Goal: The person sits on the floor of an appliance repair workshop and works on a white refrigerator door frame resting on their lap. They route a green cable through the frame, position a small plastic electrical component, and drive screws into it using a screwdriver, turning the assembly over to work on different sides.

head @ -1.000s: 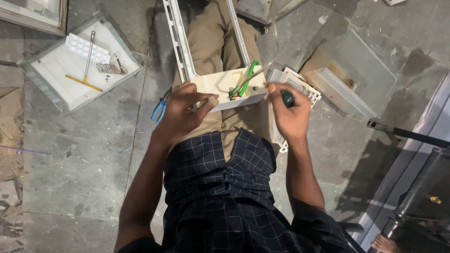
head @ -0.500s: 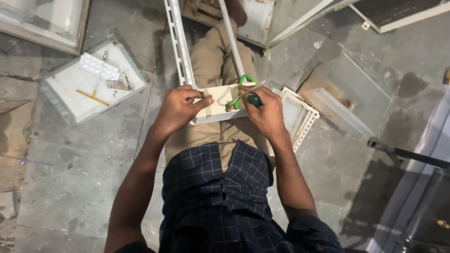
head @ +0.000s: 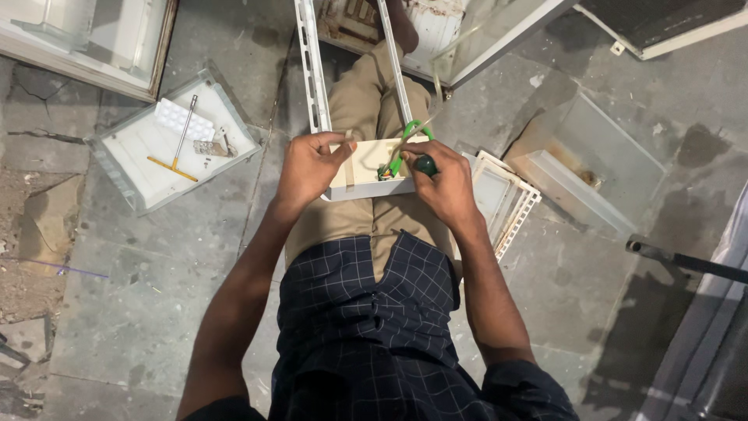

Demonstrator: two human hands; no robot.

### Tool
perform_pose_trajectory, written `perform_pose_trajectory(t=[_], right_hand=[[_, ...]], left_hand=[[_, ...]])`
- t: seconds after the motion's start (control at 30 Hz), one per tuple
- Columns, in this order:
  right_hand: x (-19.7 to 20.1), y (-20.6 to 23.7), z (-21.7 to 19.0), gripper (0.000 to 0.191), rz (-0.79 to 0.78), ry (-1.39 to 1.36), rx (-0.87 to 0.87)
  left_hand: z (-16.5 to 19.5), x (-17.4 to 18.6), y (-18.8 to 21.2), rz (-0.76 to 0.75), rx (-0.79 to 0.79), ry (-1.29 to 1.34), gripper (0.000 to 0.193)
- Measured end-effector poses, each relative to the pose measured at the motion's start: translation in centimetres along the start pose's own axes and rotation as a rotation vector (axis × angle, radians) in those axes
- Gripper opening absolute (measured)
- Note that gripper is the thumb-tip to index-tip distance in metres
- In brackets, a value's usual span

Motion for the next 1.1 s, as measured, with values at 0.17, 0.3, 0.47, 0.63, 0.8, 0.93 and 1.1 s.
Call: perform_pose_trajectory(t=[0.17,0.3,0.47,0.63,0.8,0.93,1.1], right_hand=[[0.0,0.0,-0.3,0.013,0.007,0.010,0.054],[0.1,0.1,-0.2,0.014,0.015,0.015,0.047],[0.0,0.6,0.2,0.014,0.006,0.025,0.059],[0.1,1.1,0.7,0.018,-0.016,0.018,0.066],[0.1,1.0,1.1,0.016,-0.005,-0.007,0.066],[0.1,0.9,0.8,0.015,0.019,0.009,0.088],[-0.1,0.7,0.9,0.016,0.015,-0.072,0.091]], left_hand=[[0.5,0.0,0.0,0.072,0.030,0.058,0.031],[1.1,0.3,-0.4,-0.050,0.128,-0.220,0.025],[2.1,1.3,-1.9,-0.254,0.018,-0.342,0.031],[2.5,1.2,-3.7,-0.547,0.050,-0.539,0.038],[3.0,1.3,-4.4,-0.667,0.058,-0.574,0.048],[3.0,1.6,-4.6,-0.696,0.091,-0.587,0.050],[4.9,1.3,-2.0,-0.313,-0.401,-0.385,0.029]])
Point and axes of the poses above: each hand's wrist, its own y-axis away from the middle knuckle, its own x-axis out of the back of the hand, z = x × y, the point moved 3 cm from there along -y, towards the middle knuckle, and after that the axes turned 1 degree about -z, right-handed, at the moved point
